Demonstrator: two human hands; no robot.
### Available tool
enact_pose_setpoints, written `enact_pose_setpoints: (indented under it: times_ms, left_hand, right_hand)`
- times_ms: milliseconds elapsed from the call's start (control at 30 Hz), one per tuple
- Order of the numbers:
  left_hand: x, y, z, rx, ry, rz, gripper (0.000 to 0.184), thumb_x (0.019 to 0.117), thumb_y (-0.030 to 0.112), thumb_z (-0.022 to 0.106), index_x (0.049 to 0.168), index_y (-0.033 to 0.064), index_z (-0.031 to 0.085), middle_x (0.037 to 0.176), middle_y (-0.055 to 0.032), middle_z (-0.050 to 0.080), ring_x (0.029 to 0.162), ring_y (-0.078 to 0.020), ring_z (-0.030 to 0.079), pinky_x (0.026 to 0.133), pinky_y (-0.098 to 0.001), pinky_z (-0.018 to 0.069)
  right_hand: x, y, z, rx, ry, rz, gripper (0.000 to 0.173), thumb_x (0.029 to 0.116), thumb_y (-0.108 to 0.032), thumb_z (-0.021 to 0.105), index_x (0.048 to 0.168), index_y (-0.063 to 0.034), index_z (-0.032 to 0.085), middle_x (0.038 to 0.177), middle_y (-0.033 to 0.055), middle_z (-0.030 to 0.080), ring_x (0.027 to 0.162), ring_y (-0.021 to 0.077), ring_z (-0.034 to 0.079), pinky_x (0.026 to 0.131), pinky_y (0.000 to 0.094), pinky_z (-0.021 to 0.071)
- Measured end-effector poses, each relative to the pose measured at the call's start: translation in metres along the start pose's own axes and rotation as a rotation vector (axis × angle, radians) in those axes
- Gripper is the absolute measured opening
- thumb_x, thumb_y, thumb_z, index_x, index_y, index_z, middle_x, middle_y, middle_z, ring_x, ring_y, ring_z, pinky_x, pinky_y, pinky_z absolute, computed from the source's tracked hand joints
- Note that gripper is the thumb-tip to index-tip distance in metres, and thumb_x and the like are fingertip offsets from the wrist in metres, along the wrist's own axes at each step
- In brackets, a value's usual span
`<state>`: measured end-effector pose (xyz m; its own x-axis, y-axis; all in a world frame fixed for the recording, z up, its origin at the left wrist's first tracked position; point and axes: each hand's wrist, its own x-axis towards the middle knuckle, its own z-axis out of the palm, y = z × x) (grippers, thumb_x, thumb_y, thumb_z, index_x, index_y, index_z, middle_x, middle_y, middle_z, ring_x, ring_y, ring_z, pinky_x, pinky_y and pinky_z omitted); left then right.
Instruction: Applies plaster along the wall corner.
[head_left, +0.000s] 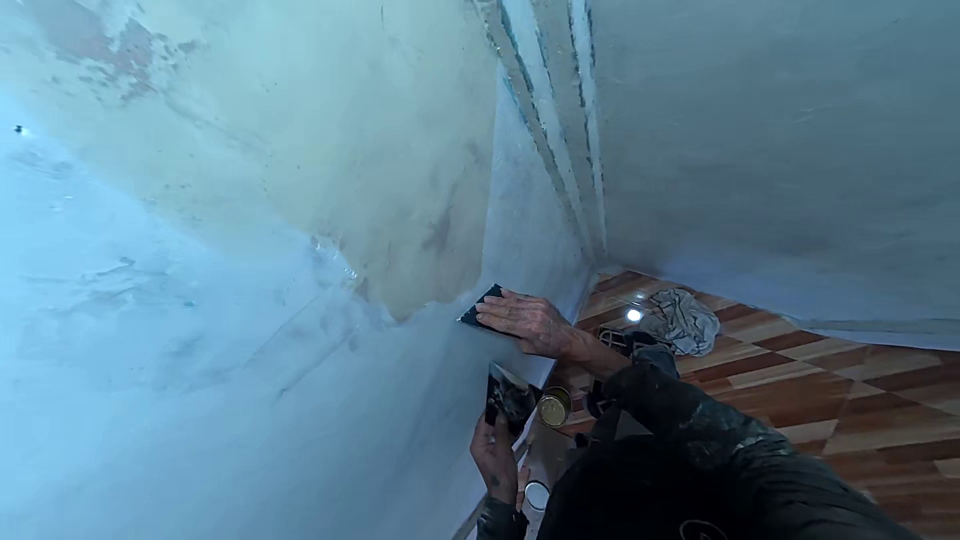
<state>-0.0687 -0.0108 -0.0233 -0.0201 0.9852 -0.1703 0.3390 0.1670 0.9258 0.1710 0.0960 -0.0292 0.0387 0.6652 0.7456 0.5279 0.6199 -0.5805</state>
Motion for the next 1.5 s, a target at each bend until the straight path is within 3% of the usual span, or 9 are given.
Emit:
enact_pose_setpoints:
  times_ms: [200,433,600,700,833,1067,1133,1267,1500]
  left_hand:
    - [0.003,0.066,0.026,-0.537,-0.069,-0.302,0.034,0.1030,0.010,0.047,0.136,0.0015,0.050,0.109,-0.0167,0.071,0.090,-0.0279,0.074,0.076,-0.0481,0.0638]
    - [0.003,0.122,0.049,-0.756,-0.135,-0.449,0.030,0.1059,0.007,0.041,0.135,0.0038,0.049,0.107,-0.0170,0.071,0.089,-0.0280,0.074,0.074,-0.0450,0.0644]
    - [0.003,0.126,0.051,-0.795,-0.159,-0.472,0.029,0.1060,0.007,0.040,0.133,0.0040,0.049,0.106,-0.0164,0.070,0.089,-0.0271,0.074,0.074,-0.0443,0.0641]
    - [0.004,0.127,0.047,-0.796,-0.156,-0.430,0.031,0.1060,0.006,0.041,0.136,0.0026,0.048,0.109,-0.0178,0.070,0.091,-0.0283,0.074,0.075,-0.0462,0.0639]
    - [0.007,0.118,0.042,-0.718,-0.148,-0.380,0.035,0.1045,0.004,0.044,0.140,0.0004,0.048,0.110,-0.0188,0.070,0.091,-0.0285,0.073,0.075,-0.0466,0.0634]
    - [0.013,0.116,0.030,-0.747,-0.128,-0.345,0.034,0.1057,0.004,0.043,0.139,0.0006,0.046,0.110,-0.0178,0.070,0.091,-0.0279,0.073,0.076,-0.0472,0.0637]
    - [0.013,0.126,0.029,-0.730,-0.086,-0.288,0.033,0.1053,0.004,0.044,0.138,0.0007,0.047,0.105,-0.0151,0.070,0.085,-0.0248,0.073,0.074,-0.0453,0.0639]
    - [0.009,0.136,0.041,-0.681,0.018,-0.086,0.029,0.1013,-0.002,0.049,0.130,-0.0028,0.055,0.100,-0.0111,0.074,0.079,-0.0214,0.075,0.070,-0.0427,0.0653]
    - [-0.005,0.141,0.066,-0.553,-0.029,0.216,0.025,0.0983,-0.004,0.052,0.121,-0.0039,0.063,0.099,-0.0043,0.076,0.083,-0.0147,0.075,0.073,-0.0345,0.0649]
  right_hand:
    - [-0.028,-0.040,-0.056,0.612,0.395,0.676,0.030,0.1025,-0.007,0.051,0.124,0.0049,0.068,0.113,0.0070,0.075,0.105,0.0051,0.070,0.097,0.0253,0.0565]
    - [-0.035,-0.069,-0.073,0.771,0.525,0.678,0.030,0.1054,-0.014,0.048,0.119,-0.0032,0.072,0.110,0.0008,0.076,0.105,0.0080,0.070,0.097,0.0318,0.0572]
    - [-0.032,-0.080,-0.088,0.565,0.263,0.384,0.039,0.1093,-0.026,0.048,0.129,0.0004,0.068,0.122,-0.0002,0.074,0.110,-0.0025,0.066,0.099,0.0194,0.0530]
    - [-0.031,-0.076,-0.095,0.506,0.043,0.223,0.040,0.1090,-0.019,0.046,0.132,0.0091,0.064,0.134,0.0186,0.067,0.127,0.0170,0.064,0.112,0.0313,0.0494]
    - [-0.032,-0.073,-0.101,0.335,-0.124,0.125,0.036,0.1064,-0.013,0.049,0.128,0.0099,0.066,0.132,0.0233,0.067,0.129,0.0260,0.063,0.115,0.0367,0.0473]
    - [-0.044,-0.066,-0.128,0.011,-0.397,0.208,0.040,0.1093,-0.024,0.044,0.132,-0.0007,0.067,0.117,0.0140,0.076,0.102,0.0216,0.076,0.090,0.0385,0.0595]
    - [-0.045,-0.069,-0.138,0.021,-0.326,0.359,0.037,0.1072,-0.023,0.046,0.122,-0.0023,0.073,0.098,0.0116,0.078,0.085,0.0184,0.075,0.079,0.0381,0.0608]
    - [-0.030,-0.094,-0.131,0.423,0.221,0.897,0.027,0.1037,-0.016,0.049,0.092,-0.0051,0.071,0.079,-0.0011,0.073,0.074,0.0048,0.070,0.073,0.0253,0.0612]
    - [-0.016,-0.110,-0.104,0.845,0.504,1.230,0.027,0.1079,-0.017,0.046,0.107,0.0033,0.064,0.088,0.0136,0.074,0.079,0.0204,0.075,0.075,0.0374,0.0647]
